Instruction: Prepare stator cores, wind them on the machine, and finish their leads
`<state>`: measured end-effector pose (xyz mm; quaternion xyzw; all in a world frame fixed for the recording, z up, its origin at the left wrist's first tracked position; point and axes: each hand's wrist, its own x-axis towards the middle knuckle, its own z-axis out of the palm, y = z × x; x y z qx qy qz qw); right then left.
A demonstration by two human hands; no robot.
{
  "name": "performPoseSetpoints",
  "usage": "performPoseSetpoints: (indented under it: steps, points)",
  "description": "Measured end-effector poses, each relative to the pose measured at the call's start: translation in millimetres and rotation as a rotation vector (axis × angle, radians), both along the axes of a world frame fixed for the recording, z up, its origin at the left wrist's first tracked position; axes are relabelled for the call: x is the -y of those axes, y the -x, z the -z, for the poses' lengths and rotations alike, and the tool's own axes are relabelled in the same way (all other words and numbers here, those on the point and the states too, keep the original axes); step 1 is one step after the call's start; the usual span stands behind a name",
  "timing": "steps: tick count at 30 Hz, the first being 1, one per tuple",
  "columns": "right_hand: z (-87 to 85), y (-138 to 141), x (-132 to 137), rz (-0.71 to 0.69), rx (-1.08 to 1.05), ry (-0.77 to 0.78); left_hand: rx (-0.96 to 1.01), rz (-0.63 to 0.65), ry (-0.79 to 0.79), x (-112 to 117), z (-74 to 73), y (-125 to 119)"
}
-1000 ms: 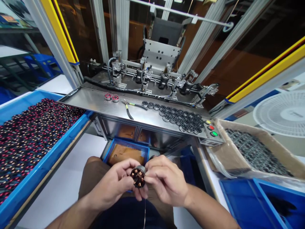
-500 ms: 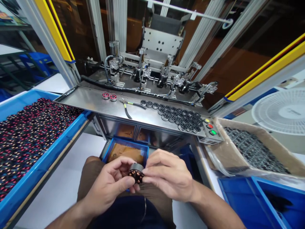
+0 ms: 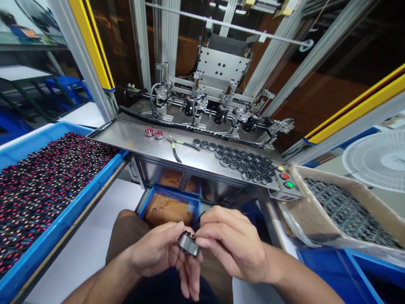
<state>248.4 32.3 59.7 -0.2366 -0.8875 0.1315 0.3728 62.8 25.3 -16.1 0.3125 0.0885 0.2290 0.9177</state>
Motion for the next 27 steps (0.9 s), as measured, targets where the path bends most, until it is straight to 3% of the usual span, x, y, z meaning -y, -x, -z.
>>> performPoseSetpoints:
  steps: [8,12,14,17,19,21,23,27]
  points:
    - [-1.9,6.7,3.8,0.189,-0.111,0.125,0.017,-0.609,-0.105,9.3,-4.9,9.9]
    - [-1.6,11.6,-2.0,0.082,-0.239,0.203,0.144,-0.742,-0.043,0.3,-9.0,12.7]
    - [-2.2,12.5,-4.4,-0.011,-0.249,0.203,0.16,-0.675,0.055,-7.2,-8.1,9.4]
    - [-3.3,11.3,-5.1,-0.106,-0.214,0.191,0.078,-0.304,0.146,-13.5,-2.0,3.4]
    - [-3.9,9.4,-4.1,-0.116,-0.199,0.177,0.03,-0.035,0.123,-11.6,3.1,1.7]
    - [-4.4,7.3,-2.8,-0.084,-0.191,0.161,0.038,0.063,0.063,-6.5,6.3,2.4]
    - [-4.5,5.7,-1.4,-0.029,-0.188,0.153,0.027,-0.02,-0.007,-1.2,6.1,4.3]
    - [-0.9,5.0,1.4,0.103,-0.234,0.147,-0.046,-0.432,-0.144,5.4,1.1,7.3]
